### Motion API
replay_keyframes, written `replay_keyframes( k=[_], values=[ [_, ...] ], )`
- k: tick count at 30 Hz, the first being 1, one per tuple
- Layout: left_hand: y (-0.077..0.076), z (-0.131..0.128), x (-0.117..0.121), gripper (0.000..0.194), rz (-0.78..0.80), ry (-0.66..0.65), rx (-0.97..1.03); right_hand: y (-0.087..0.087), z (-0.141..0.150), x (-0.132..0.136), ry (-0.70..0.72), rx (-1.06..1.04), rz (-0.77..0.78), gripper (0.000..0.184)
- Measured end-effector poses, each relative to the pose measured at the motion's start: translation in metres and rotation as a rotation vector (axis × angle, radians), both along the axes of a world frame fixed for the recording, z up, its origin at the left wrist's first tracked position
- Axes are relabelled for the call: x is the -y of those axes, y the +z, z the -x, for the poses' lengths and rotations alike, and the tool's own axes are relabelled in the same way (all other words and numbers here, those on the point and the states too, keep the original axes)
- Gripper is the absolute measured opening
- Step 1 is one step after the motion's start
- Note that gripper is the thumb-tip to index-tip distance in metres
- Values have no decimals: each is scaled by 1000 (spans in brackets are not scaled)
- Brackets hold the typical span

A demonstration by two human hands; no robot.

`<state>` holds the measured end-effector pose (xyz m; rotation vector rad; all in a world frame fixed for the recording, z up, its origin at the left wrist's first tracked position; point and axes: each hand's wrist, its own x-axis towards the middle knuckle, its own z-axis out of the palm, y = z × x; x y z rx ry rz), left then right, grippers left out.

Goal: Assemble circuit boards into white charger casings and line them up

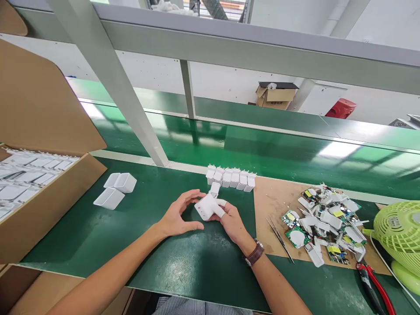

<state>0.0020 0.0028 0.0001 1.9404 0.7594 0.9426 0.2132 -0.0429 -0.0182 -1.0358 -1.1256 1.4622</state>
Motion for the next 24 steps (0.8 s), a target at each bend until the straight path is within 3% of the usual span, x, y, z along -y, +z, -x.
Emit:
replay_keyframes(
  k=[3,5,8,11,14,18,20,22,24],
  values=[
    [2,-7,5,69,-141,45,-75,7,1,1,29,-272,221,39],
    [2,-10,6,58,-243,78,-80,11,1,1,24,-307,234,38],
    [0,-11,5,58,-324,78,-46,11,1,1,38,-215,185,41],
    [-2,-10,5,66,-212,84,-22,5,3,2,17,-83,117,47],
    [-4,-10,3,69,6,137,63,-3,5,6,-119,64,-19,39],
    [-1,-12,1,30,96,119,57,-13,2,14,-275,515,-358,28],
    [1,-12,2,15,30,98,-1,-17,-1,16,-240,589,-397,51],
    [3,-13,4,15,-25,102,-11,-22,-3,17,-172,596,-388,83],
    [3,-13,5,17,6,125,24,-26,-5,18,-85,582,-353,97]
  ],
)
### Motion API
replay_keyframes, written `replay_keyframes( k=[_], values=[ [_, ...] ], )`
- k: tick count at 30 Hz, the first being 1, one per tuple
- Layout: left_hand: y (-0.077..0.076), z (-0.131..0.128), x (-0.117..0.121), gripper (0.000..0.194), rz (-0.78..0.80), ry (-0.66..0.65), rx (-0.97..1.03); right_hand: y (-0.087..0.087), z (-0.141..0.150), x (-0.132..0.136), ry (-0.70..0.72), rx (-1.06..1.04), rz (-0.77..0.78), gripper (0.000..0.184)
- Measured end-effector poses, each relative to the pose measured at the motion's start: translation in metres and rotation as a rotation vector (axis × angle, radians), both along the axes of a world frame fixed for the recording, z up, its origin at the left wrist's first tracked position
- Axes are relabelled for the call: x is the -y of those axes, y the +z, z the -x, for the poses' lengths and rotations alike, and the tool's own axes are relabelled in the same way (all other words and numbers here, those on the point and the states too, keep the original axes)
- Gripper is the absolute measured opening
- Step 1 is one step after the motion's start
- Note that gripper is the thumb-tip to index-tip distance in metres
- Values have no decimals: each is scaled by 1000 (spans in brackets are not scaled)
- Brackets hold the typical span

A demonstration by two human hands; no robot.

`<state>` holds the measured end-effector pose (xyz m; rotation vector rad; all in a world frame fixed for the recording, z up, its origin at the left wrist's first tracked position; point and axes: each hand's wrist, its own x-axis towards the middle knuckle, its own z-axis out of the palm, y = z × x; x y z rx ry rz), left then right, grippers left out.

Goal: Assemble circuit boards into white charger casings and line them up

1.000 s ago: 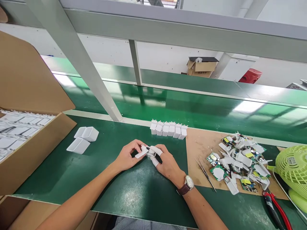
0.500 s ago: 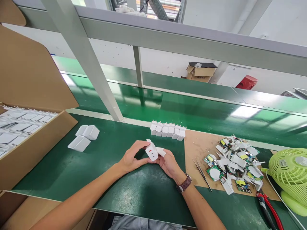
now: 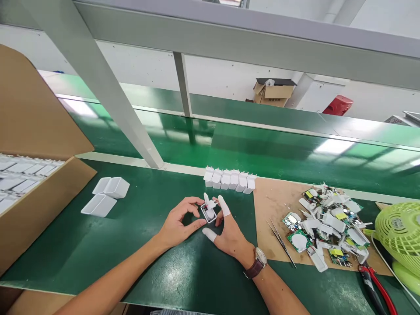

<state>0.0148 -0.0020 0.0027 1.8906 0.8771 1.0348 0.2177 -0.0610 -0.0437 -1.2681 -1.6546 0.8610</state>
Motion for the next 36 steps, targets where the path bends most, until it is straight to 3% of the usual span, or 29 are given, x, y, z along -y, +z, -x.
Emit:
replay_keyframes(
  k=[3,5,7,9,11,13,17,20,28,31,35,36],
  values=[
    [-2,1,-2,80,146,-56,36,-4,-1,1,45,-36,69,97],
    [-5,2,-5,91,224,-133,22,-4,-1,1,42,-46,75,98],
    [-7,1,-8,76,243,-153,16,-2,-2,0,48,-37,79,101],
    [-8,0,-10,49,202,-125,31,0,-2,-2,91,-26,94,103],
    [-7,-1,-12,21,92,-84,40,1,-2,-5,146,-25,105,101],
    [-5,-2,-11,7,-102,-67,11,1,-1,-6,148,-34,99,93],
    [-3,0,-4,35,-503,-143,-178,0,3,-7,15,26,73,83],
    [-5,-2,4,44,-637,-135,-305,3,8,-7,-4,112,47,85],
    [-2,-16,17,12,-652,95,-318,19,14,-8,-20,290,33,56],
    [2,-20,20,10,-696,192,-416,16,15,-9,-26,371,-7,43],
    [4,-21,19,13,-715,311,-466,4,19,-8,-13,471,-69,5],
    [5,-20,17,13,-709,297,-456,2,19,-7,-13,480,-75,10]
  ],
)
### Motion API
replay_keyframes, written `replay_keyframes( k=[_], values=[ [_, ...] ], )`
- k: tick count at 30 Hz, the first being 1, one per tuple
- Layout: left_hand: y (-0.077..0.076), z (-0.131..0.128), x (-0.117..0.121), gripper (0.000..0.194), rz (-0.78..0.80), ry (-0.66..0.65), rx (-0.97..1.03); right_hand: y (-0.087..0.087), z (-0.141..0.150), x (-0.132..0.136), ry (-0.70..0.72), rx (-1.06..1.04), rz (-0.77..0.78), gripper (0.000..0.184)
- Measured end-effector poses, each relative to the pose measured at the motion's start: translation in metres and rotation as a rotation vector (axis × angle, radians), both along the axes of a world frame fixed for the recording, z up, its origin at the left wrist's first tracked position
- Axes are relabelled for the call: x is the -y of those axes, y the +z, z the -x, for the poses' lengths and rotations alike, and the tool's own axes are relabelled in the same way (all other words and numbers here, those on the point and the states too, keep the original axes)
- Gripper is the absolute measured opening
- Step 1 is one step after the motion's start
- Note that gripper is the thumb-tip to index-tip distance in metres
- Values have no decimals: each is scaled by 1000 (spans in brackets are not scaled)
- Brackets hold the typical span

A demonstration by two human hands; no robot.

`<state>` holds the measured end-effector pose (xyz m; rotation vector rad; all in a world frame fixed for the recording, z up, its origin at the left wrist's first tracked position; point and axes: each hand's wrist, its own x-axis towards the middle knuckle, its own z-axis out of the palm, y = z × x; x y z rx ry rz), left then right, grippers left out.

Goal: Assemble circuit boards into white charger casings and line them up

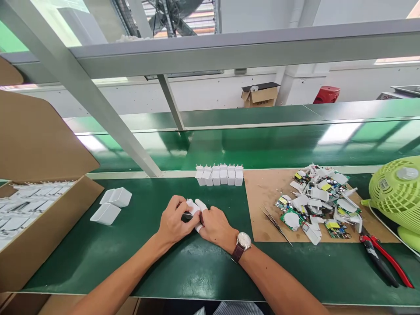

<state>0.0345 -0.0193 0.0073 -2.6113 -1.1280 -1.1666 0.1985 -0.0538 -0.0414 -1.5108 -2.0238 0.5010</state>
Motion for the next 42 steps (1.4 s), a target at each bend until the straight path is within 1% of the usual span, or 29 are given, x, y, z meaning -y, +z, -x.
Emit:
replay_keyframes(
  k=[2,3,6,8,10,13,16,18,20,23,24,26,28,30,31,33,34,35,37,38,40,42],
  values=[
    [1,3,-4,12,33,-93,13,-1,0,1,-9,7,-8,19],
    [1,6,-7,14,54,-161,19,0,0,1,-16,7,-13,19],
    [1,14,-13,25,100,-354,50,6,-3,2,-42,-28,-64,11],
    [0,19,-14,29,82,-393,59,9,-3,3,-58,-63,-112,13],
    [1,21,-12,30,16,-350,43,10,-1,4,-82,-72,-139,13],
    [4,19,-8,29,-65,-240,-19,7,5,5,-122,-36,-141,18],
    [12,14,-6,24,-29,-188,-77,3,9,7,-136,-24,-158,17],
    [17,14,-7,19,20,-205,-97,0,10,7,-144,-27,-179,15],
    [21,18,-11,17,60,-273,-88,-2,9,7,-147,-31,-195,14],
    [22,24,-16,22,89,-362,-82,-6,9,7,-137,-30,-198,17],
    [21,26,-16,24,91,-360,-93,-7,9,7,-132,-26,-199,18],
    [18,27,-14,24,85,-299,-125,-9,10,6,-122,-13,-198,18],
    [13,25,-8,20,76,-222,-142,-7,8,5,-101,0,-183,17],
    [9,23,0,16,95,-174,-150,0,-1,2,-32,6,-146,15],
    [8,22,2,15,118,-163,-155,6,-10,0,19,2,-115,16],
    [8,24,4,13,162,-150,-174,19,-34,-3,80,-27,-12,28],
    [9,27,2,13,176,-147,-189,25,-49,-4,53,-43,66,31],
    [10,30,-3,14,185,-146,-208,31,-63,-4,-8,-44,155,29],
    [13,41,-19,18,216,-142,-250,40,-88,-3,-106,10,301,23],
    [14,46,-30,22,246,-134,-264,42,-96,-2,-125,44,343,23],
    [17,56,-56,31,335,-95,-265,43,-100,-4,-91,66,364,26],
    [19,61,-82,39,464,-58,-213,40,-91,-10,-24,-25,307,35]
  ],
)
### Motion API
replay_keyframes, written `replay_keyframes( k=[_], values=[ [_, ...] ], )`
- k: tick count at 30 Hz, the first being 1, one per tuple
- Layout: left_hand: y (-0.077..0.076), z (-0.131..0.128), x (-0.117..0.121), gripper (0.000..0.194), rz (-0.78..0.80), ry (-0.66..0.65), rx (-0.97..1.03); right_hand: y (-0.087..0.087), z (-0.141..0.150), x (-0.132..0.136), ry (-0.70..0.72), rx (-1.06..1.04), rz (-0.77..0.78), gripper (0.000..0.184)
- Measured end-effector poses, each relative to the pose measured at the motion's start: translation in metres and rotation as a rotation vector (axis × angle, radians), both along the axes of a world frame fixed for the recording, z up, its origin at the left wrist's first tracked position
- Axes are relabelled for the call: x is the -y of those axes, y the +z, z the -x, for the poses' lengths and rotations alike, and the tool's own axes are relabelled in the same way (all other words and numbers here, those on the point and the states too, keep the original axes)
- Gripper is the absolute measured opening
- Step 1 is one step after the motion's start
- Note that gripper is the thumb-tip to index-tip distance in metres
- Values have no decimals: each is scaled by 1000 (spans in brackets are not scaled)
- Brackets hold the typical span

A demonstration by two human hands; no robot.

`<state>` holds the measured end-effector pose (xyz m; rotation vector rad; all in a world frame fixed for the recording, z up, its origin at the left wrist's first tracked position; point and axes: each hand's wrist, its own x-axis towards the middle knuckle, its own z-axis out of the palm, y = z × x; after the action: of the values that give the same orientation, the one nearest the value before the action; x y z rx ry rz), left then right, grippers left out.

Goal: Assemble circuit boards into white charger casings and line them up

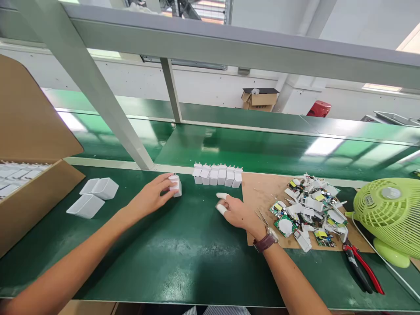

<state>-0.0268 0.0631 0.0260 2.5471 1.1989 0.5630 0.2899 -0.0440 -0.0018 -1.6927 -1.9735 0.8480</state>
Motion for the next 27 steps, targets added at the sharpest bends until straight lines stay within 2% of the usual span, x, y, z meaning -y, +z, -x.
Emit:
replay_keyframes(
  k=[3,6,9,14,18,21,23,25,27],
  values=[
    [1,-3,-29,47,145,39,86,-6,24,-12,81,-110,-191,44],
    [-2,-15,-41,45,167,28,127,-13,40,-18,201,29,-340,41],
    [-10,-27,-43,43,183,19,167,-23,45,-14,298,131,-456,40],
    [-23,-36,-45,41,215,9,228,-44,40,-5,279,102,-585,49],
    [-25,-38,-36,39,230,10,251,-59,38,-1,284,91,-626,50],
    [-17,-33,-19,40,233,15,240,-68,38,1,295,90,-674,52],
    [-8,-21,-7,47,198,6,194,-72,37,2,299,92,-704,58],
    [5,2,5,55,110,30,114,-75,36,2,317,106,-726,67],
    [21,36,15,58,-6,147,-3,-77,34,2,342,127,-744,73]
  ],
)
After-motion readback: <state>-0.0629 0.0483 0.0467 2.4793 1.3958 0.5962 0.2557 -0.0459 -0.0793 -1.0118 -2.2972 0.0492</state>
